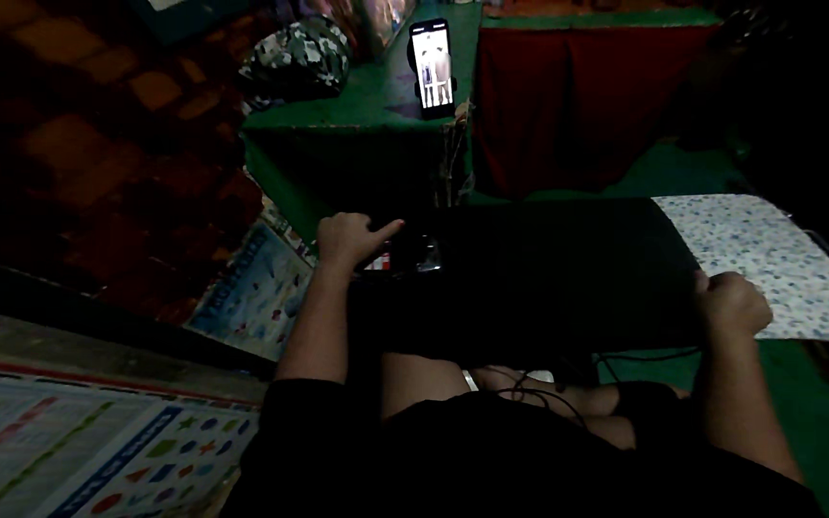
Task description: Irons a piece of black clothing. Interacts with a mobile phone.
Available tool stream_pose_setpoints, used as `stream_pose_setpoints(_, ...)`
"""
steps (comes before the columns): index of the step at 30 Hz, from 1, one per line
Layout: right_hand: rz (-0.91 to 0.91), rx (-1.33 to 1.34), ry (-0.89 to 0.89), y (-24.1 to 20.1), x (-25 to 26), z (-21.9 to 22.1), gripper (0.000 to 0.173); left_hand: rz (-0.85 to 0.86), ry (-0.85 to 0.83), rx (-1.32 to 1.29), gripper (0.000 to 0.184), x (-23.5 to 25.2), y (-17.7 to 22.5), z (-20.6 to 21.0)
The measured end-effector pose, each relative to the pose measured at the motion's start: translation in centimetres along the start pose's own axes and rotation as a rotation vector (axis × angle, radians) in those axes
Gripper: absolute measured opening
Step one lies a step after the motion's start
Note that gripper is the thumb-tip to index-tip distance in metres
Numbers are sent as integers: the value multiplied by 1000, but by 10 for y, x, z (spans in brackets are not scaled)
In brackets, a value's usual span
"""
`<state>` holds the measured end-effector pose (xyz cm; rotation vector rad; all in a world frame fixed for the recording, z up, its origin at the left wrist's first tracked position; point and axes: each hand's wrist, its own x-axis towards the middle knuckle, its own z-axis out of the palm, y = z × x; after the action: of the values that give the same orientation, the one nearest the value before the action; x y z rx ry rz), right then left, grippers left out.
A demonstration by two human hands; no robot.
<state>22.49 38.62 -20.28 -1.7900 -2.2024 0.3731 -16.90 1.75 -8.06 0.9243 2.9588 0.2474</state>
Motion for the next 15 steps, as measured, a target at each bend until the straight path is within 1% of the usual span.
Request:
stream_pose_setpoints(3, -26, 7, 26, -4, -3, -1, 55, -84, 35, -18, 78, -3, -28, -3)
stream_pose_setpoints(6, 7, 60, 58, -17, -16, -9, 55, -108, 65, -23, 79, -6, -26, -3)
stream_pose_setpoints(9, 4, 55, 61, -14, -12, -7, 55, -102, 68, -34, 78, -7, -9, -1)
stream_pose_setpoints(13, -126, 95, 55, 6, 2, 0, 52, -9, 45, -35, 76, -6, 28, 3)
stream_pose_setpoints(15, -145, 127, 39, 15, 8, -2, 50, 38, 24, -25, 77, -4, 53, 6)
